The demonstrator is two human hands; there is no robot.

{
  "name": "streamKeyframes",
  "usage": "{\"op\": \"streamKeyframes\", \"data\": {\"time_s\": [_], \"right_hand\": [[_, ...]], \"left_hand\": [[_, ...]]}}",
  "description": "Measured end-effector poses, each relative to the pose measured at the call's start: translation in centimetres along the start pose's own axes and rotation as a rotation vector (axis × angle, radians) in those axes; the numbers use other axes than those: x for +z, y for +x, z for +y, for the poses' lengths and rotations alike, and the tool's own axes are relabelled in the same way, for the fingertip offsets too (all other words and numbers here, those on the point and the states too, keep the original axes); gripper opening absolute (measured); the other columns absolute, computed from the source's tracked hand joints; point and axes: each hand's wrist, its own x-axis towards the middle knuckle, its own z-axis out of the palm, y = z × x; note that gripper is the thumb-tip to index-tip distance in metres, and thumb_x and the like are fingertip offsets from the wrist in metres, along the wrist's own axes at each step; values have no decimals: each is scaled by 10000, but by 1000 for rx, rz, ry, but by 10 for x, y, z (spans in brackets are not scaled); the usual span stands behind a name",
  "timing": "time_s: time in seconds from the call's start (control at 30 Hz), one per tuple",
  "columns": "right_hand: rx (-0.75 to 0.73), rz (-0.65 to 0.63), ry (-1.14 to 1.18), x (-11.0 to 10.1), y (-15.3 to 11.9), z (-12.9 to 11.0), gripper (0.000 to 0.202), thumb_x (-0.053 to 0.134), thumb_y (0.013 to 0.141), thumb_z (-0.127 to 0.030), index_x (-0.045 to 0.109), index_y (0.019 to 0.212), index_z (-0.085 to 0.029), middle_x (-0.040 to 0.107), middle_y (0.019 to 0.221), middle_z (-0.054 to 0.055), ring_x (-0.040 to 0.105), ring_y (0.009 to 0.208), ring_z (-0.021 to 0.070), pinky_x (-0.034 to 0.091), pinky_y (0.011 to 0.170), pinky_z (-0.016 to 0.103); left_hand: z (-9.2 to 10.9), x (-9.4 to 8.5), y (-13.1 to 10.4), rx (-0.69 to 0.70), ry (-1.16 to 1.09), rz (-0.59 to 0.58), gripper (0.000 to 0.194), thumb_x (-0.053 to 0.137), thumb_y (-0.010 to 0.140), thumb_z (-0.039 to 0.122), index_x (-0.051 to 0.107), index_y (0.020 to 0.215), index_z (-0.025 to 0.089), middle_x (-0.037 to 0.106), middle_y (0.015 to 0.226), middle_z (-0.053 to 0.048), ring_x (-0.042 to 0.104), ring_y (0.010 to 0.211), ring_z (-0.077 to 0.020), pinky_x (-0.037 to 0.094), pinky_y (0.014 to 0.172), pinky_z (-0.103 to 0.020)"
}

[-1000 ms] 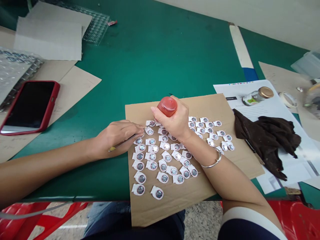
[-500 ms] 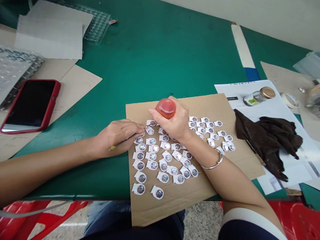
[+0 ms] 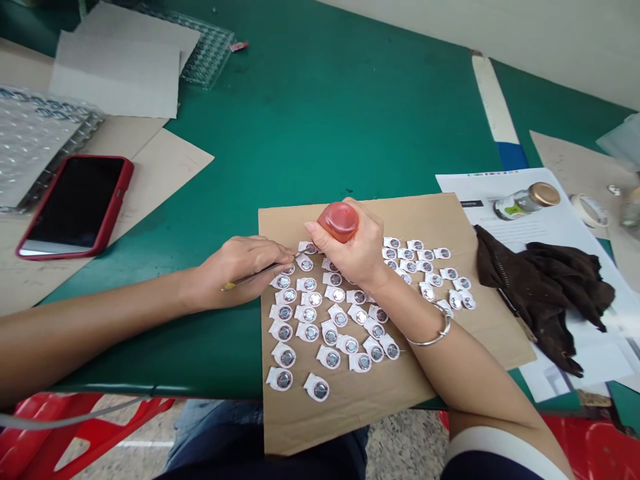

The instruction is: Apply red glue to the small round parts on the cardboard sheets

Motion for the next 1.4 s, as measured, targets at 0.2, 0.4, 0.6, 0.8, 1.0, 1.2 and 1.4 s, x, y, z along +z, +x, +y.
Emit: {"op": "streamKeyframes", "data": {"time_s": [0.2, 0.4, 0.6, 0.8, 1.0, 1.2, 1.4], "right_hand": [[-13, 3, 37, 0, 0, -2, 269, 673, 710, -403, 512, 646, -196, 529, 617, -12, 473, 562, 112, 412, 578, 316], [5, -8, 74, 0, 0, -4, 248, 677, 710, -382, 532, 648, -190, 551, 622, -2, 498, 568, 117, 415, 568, 317], [-1, -4, 65, 0, -1, -2, 258, 678, 705, -399, 534, 649, -192, 548, 630, 2, 497, 572, 122, 416, 569, 325], [-3, -13, 71, 1, -2, -3, 237, 677, 710, -379, 550, 658, -186, 561, 638, 10, 509, 579, 127, 433, 597, 335], [4, -14, 38, 1, -3, -2, 256, 661, 716, -413, 545, 662, -191, 552, 644, 9, 505, 584, 130, 440, 601, 336], [17, -28, 49, 2, -4, -1, 245, 659, 721, -412, 552, 680, -195, 558, 661, 14, 517, 612, 140, 443, 619, 342], [38, -56, 79, 3, -5, -1, 230, 650, 737, -400, 566, 690, -191, 567, 671, 21, 524, 628, 142, 459, 658, 354]], "left_hand": [[-2, 1, -2, 5, -22, 7, 90, 453, 877, 164, 543, 891, 158, 667, 826, -47, 646, 772, -132, 503, 697, -245], [-1, 0, 0, -19, -48, -12, 112, 444, 875, 158, 555, 887, 154, 667, 835, -51, 646, 792, -143, 502, 710, -251], [-1, 0, 0, -40, -57, -20, 106, 459, 869, 147, 564, 881, 161, 670, 835, -45, 647, 785, -146, 497, 691, -251], [-4, 0, 0, -33, -81, 10, 91, 478, 866, 149, 567, 868, 162, 673, 850, -47, 648, 810, -145, 491, 693, -242], [-5, 0, 0, -38, -91, 15, 87, 482, 866, 152, 568, 875, 162, 673, 854, -46, 646, 801, -142, 482, 684, -237], [-4, -1, 1, -60, -102, 23, 86, 491, 858, 139, 575, 863, 156, 668, 813, -30, 638, 752, -126, 466, 654, -226], [-4, -1, 3, -97, -117, 46, 89, 507, 850, 141, 594, 838, 154, 672, 791, -16, 634, 714, -107, 457, 633, -209]]}}
